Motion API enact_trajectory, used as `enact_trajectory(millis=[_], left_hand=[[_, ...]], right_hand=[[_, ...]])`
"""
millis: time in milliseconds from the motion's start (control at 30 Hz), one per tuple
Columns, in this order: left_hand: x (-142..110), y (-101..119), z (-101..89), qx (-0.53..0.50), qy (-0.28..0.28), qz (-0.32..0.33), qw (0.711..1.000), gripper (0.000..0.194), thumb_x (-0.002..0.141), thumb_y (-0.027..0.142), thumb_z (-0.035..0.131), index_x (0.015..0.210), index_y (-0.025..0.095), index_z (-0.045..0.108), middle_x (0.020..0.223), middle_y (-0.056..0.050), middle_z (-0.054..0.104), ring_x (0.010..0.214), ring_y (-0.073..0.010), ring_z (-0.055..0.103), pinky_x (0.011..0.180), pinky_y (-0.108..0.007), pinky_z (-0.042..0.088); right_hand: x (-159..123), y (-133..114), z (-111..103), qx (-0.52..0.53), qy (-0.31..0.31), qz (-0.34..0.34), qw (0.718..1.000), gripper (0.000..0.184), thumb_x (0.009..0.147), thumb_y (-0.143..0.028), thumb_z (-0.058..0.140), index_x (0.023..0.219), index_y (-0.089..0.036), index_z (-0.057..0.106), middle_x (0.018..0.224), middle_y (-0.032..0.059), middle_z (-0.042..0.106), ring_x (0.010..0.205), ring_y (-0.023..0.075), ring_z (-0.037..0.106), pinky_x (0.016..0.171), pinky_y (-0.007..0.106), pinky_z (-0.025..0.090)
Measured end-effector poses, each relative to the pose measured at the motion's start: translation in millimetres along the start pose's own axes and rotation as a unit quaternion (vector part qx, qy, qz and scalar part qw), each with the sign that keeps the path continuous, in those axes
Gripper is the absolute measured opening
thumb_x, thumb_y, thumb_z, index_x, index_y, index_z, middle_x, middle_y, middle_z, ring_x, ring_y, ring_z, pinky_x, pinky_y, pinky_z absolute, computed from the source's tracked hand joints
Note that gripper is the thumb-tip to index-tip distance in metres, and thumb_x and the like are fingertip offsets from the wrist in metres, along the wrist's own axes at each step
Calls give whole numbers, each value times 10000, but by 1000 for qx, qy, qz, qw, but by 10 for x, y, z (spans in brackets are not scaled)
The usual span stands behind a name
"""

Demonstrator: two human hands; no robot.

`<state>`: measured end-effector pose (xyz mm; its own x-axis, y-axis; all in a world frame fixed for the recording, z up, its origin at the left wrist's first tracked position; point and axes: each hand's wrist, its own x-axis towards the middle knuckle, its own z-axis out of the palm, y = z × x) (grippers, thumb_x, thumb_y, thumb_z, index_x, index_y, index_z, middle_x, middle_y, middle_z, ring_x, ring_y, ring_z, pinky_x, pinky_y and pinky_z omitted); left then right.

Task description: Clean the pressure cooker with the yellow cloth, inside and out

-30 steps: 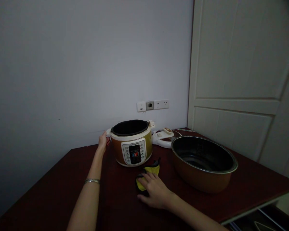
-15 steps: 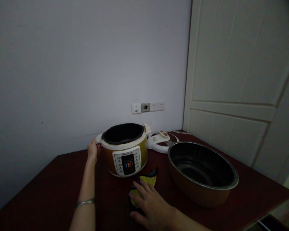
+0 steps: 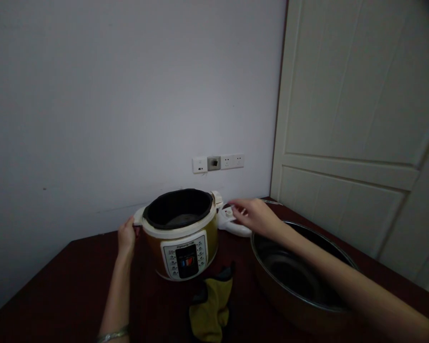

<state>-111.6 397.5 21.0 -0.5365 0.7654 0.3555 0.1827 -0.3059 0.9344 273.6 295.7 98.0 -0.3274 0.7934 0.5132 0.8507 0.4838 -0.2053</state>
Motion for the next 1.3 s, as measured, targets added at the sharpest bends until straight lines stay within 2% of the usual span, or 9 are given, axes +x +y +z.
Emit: enact_trajectory(millis=[100,167,267,400,567,800,900,1033,1300], left_hand=[[-6,36,11,16,15,-4,1000,366,684,392,453,377,206,382,305,19,365,309,-113,348,354,-235,268],[0,49,14,16,22,-8,1000,361,674,374,457,367,204,375,307,16,367,319,-112,351,366,-237,273],[36,13,8,2,28,-23,999,344,656,380,489,382,198,391,316,25,370,319,-106,345,365,-234,262],[60,-52,1,-18,27,-35,999,373,662,431,510,398,199,385,314,42,354,303,-100,335,351,-229,244],[-17,14,20,-61,9,-44,997,402,662,437,519,379,205,351,294,49,334,272,-95,322,328,-228,238],[-61,80,53,-106,11,-59,993,380,650,389,547,378,193,369,294,61,322,254,-81,297,300,-215,212],[-66,86,64,-106,9,-62,992,404,662,389,544,364,194,354,285,56,317,249,-82,300,299,-217,216],[-82,103,64,-107,13,-66,992,388,663,374,532,369,197,351,283,54,317,246,-83,300,297,-220,215],[-36,44,42,-88,6,-34,996,348,665,383,507,412,203,348,320,59,314,274,-81,305,314,-215,225]], right_hand=[[586,655,106,-66,-52,116,990,365,872,-235,438,1197,-159,583,1059,74,670,947,172,614,832,231,414],[860,1013,256,-78,-90,149,982,341,836,-199,490,1139,-118,625,1046,106,674,953,181,618,812,218,421],[1059,1390,515,-92,-138,190,968,373,796,-258,576,1114,-72,637,1035,163,669,933,217,630,761,243,448],[1115,1682,823,-103,-189,229,949,471,762,-367,629,1092,-31,636,1045,219,652,930,256,633,720,278,467],[1161,1892,1068,-93,-224,252,937,477,775,-424,603,981,1,664,958,246,662,862,275,647,667,302,480],[1179,1998,1214,-65,-246,271,928,502,702,-410,675,1056,-58,627,1035,179,653,776,238,654,610,292,500],[1165,2016,1278,-59,-253,276,925,426,709,-362,699,1012,-70,632,1023,154,650,825,218,641,677,295,509],[1150,2052,1357,-64,-254,279,924,322,855,-346,578,1087,-122,576,1085,87,597,938,185,592,798,372,500],[1114,2049,1408,-70,-236,289,925,319,881,-340,541,1128,-138,551,1114,77,570,955,189,578,803,383,499]])
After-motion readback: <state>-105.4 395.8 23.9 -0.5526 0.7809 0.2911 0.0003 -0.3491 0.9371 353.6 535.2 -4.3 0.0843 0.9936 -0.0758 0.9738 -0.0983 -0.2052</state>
